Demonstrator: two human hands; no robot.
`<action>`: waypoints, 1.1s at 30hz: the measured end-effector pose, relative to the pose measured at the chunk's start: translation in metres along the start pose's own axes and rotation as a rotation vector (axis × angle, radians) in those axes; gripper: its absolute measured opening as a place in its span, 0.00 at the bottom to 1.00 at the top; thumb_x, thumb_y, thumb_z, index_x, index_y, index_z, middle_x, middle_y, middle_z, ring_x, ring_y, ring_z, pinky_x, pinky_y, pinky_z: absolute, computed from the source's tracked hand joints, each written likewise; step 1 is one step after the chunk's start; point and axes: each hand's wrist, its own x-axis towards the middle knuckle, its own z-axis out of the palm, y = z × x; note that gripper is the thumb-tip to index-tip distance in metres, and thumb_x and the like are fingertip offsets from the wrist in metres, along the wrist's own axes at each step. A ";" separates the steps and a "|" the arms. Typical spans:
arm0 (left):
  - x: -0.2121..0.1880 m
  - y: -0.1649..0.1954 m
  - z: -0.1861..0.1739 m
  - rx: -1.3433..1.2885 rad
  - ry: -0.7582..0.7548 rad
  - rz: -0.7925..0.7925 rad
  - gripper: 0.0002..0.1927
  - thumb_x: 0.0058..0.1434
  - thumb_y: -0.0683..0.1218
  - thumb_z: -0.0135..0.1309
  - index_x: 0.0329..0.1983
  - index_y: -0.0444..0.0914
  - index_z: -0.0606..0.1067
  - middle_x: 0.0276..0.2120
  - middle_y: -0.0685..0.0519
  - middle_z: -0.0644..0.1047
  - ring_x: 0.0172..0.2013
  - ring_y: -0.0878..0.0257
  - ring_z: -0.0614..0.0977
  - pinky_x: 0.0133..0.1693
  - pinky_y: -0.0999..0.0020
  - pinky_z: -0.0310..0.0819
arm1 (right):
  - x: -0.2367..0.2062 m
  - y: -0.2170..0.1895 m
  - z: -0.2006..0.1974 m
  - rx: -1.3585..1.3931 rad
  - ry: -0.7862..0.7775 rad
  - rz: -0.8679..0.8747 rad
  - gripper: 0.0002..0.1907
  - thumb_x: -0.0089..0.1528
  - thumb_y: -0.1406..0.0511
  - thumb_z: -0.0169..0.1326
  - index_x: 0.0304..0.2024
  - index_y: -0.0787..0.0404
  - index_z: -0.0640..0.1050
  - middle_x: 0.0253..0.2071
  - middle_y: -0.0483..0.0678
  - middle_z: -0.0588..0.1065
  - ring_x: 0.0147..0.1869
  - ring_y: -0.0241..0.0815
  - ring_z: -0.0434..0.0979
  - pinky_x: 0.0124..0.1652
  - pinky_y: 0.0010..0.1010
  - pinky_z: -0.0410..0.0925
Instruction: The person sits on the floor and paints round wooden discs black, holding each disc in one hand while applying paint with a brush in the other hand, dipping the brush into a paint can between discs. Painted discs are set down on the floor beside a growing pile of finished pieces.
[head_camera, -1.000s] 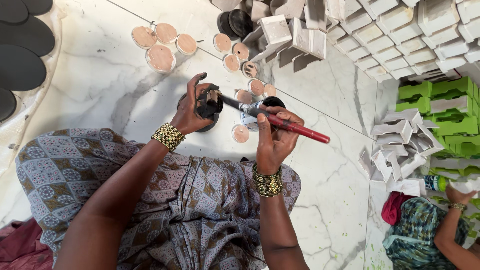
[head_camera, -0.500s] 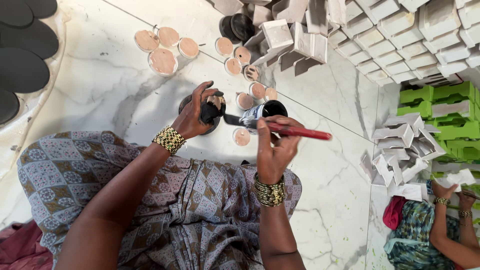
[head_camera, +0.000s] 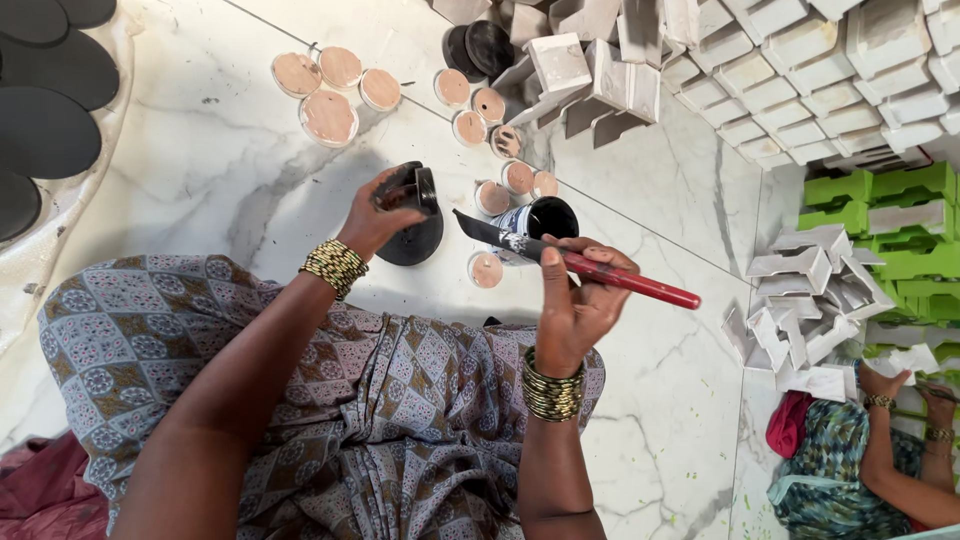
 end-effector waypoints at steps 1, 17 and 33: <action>0.002 -0.003 -0.002 -0.146 0.026 -0.096 0.37 0.59 0.35 0.62 0.72 0.35 0.66 0.56 0.44 0.77 0.49 0.58 0.82 0.50 0.62 0.80 | -0.001 -0.001 -0.003 0.023 0.009 0.007 0.20 0.67 0.78 0.58 0.53 0.62 0.63 0.51 0.57 0.73 0.58 0.48 0.80 0.58 0.32 0.76; 0.000 0.011 -0.001 -0.306 0.081 -0.304 0.28 0.63 0.40 0.55 0.66 0.44 0.66 0.48 0.51 0.77 0.46 0.61 0.83 0.44 0.58 0.83 | -0.004 0.001 -0.018 0.087 0.074 0.057 0.21 0.65 0.78 0.59 0.52 0.63 0.63 0.49 0.57 0.72 0.56 0.51 0.80 0.55 0.40 0.80; -0.015 0.029 0.020 0.799 -0.065 0.417 0.67 0.40 0.37 0.73 0.78 0.40 0.44 0.65 0.39 0.70 0.64 0.47 0.75 0.65 0.56 0.70 | -0.003 0.026 -0.002 0.227 0.107 0.016 0.21 0.66 0.79 0.58 0.54 0.61 0.63 0.51 0.56 0.73 0.59 0.51 0.79 0.64 0.44 0.76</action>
